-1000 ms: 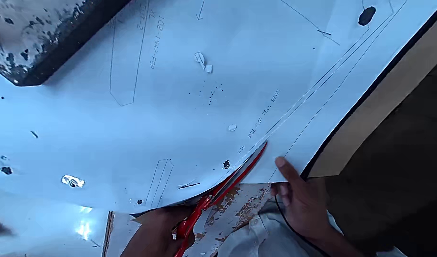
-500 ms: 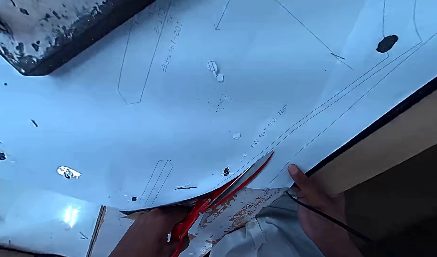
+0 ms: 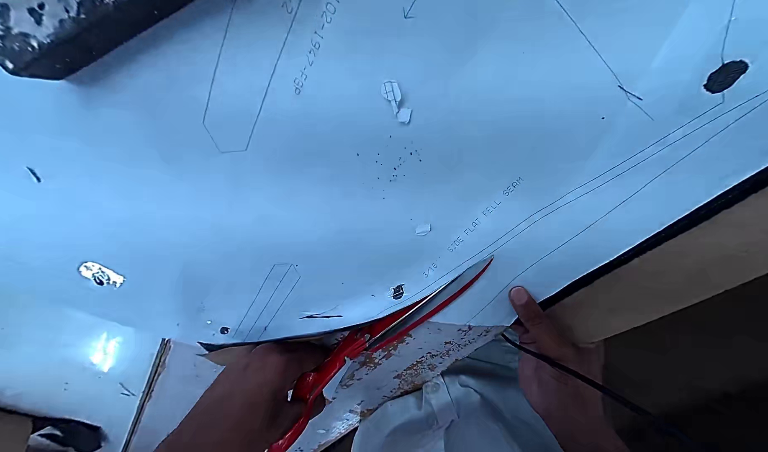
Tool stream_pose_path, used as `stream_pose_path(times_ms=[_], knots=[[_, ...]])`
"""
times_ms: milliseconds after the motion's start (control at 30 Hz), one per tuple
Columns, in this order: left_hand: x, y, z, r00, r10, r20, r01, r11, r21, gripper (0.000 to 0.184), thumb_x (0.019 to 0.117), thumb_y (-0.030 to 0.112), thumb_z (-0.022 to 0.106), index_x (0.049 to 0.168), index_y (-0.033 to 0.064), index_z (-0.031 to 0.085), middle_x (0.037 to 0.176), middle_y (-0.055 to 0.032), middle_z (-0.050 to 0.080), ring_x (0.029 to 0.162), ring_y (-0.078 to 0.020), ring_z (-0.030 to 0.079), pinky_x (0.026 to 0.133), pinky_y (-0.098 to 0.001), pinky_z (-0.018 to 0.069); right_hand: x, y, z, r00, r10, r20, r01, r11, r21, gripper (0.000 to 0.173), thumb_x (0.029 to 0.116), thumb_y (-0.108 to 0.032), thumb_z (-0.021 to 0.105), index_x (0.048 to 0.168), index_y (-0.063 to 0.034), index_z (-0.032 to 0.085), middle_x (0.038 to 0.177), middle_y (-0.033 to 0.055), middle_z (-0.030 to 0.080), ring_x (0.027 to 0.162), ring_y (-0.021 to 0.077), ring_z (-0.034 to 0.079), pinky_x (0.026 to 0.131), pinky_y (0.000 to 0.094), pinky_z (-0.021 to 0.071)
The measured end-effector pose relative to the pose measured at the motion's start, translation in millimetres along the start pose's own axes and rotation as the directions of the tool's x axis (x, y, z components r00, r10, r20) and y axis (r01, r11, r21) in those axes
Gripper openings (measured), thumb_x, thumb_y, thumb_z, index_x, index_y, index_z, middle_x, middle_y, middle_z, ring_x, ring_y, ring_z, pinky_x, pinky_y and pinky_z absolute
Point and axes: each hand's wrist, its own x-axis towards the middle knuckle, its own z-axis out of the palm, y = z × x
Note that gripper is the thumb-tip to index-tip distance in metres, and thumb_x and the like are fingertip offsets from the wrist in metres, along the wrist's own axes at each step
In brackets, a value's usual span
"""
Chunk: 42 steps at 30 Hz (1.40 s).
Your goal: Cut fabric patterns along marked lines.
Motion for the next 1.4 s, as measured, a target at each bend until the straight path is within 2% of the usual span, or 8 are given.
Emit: stream_pose_path(times_ms=[200,300,467,867,1033,1167,1300,1400], knots=[[1,-5,-1,1.000,0.024,0.019,-0.024,1.000,-0.007,0.020,0.0682,0.029,0.070,0.080,0.0144,0.074,0.068,0.0029,0.067,0.054,-0.0135,0.063,0.047,-0.0372,0.0521,0,0,2,1.000,0.005,-0.008,-0.005,1.000,-0.004,0.038,0.0762,-0.002,0.087,0.108,-0.0110,0.070,0.096,0.0072,0.076,0.085,0.0171,0.075,0.076,0.0341,0.0652],[4,3,-8,0.999,0.029,0.034,-0.029,1.000,0.001,0.021,0.0685,0.028,0.072,0.083,0.0123,0.074,0.070,-0.0006,0.068,0.057,-0.0192,0.066,0.049,-0.0439,0.0545,0,0,1,1.000,0.009,0.009,-0.009,1.000,0.005,0.033,0.0771,-0.003,0.087,0.106,-0.0098,0.073,0.095,0.0079,0.076,0.084,0.0163,0.075,0.075,0.0327,0.0651],[10,7,-14,0.998,0.060,-0.005,-0.059,0.994,0.090,0.021,0.0624,0.029,0.073,0.078,0.0147,0.072,0.066,0.0023,0.064,0.053,-0.0171,0.062,0.046,-0.0422,0.0519,1,1,-1,1.000,0.010,0.024,-0.011,1.000,0.013,0.033,0.0772,-0.004,0.087,0.106,-0.0104,0.073,0.096,0.0079,0.076,0.084,0.0166,0.075,0.076,0.0334,0.0649],[13,7,-16,0.998,0.038,0.051,-0.039,0.999,0.026,0.020,0.0679,0.028,0.070,0.080,0.0123,0.074,0.066,0.0003,0.066,0.053,-0.0174,0.063,0.046,-0.0414,0.0510,0,0,-1,0.998,0.029,0.048,-0.030,1.000,0.010,0.033,0.0779,-0.007,0.088,0.107,-0.0138,0.073,0.096,0.0051,0.076,0.085,0.0138,0.075,0.076,0.0309,0.0642],[14,5,-14,0.998,0.012,0.059,-0.013,1.000,0.014,0.020,0.0677,0.029,0.071,0.080,0.0146,0.076,0.068,0.0028,0.068,0.054,-0.0141,0.064,0.048,-0.0399,0.0526,0,0,-1,0.999,0.025,0.045,-0.026,1.000,0.007,0.034,0.0781,-0.007,0.088,0.108,-0.0140,0.072,0.097,0.0043,0.076,0.087,0.0141,0.075,0.077,0.0318,0.0645],[15,2,-13,0.998,0.009,0.056,-0.010,1.000,0.015,0.018,0.0672,0.030,0.071,0.079,0.0167,0.075,0.065,0.0053,0.065,0.052,-0.0098,0.061,0.046,-0.0348,0.0509,1,0,-1,0.998,0.030,0.049,-0.031,1.000,0.007,0.034,0.0783,-0.006,0.087,0.108,-0.0139,0.072,0.097,0.0049,0.076,0.086,0.0141,0.075,0.078,0.0322,0.0645],[15,3,-16,0.997,0.017,0.071,-0.016,1.000,-0.013,0.023,0.0714,0.031,0.068,0.086,0.0163,0.077,0.075,0.0043,0.071,0.058,-0.0104,0.066,0.049,-0.0358,0.0554,1,0,-2,0.997,0.025,0.070,-0.027,0.999,0.026,0.035,0.0791,-0.007,0.087,0.110,-0.0135,0.072,0.098,0.0053,0.076,0.087,0.0148,0.075,0.078,0.0326,0.0646],[19,12,-19,0.997,0.029,0.068,-0.029,1.000,-0.004,0.025,0.0703,0.029,0.068,0.089,0.0152,0.077,0.079,0.0026,0.073,0.062,-0.0131,0.068,0.051,-0.0381,0.0569,1,0,-1,0.998,0.031,0.062,-0.033,0.999,0.037,0.033,0.0778,-0.006,0.088,0.106,-0.0136,0.073,0.095,0.0051,0.076,0.084,0.0135,0.074,0.076,0.0304,0.0641]])
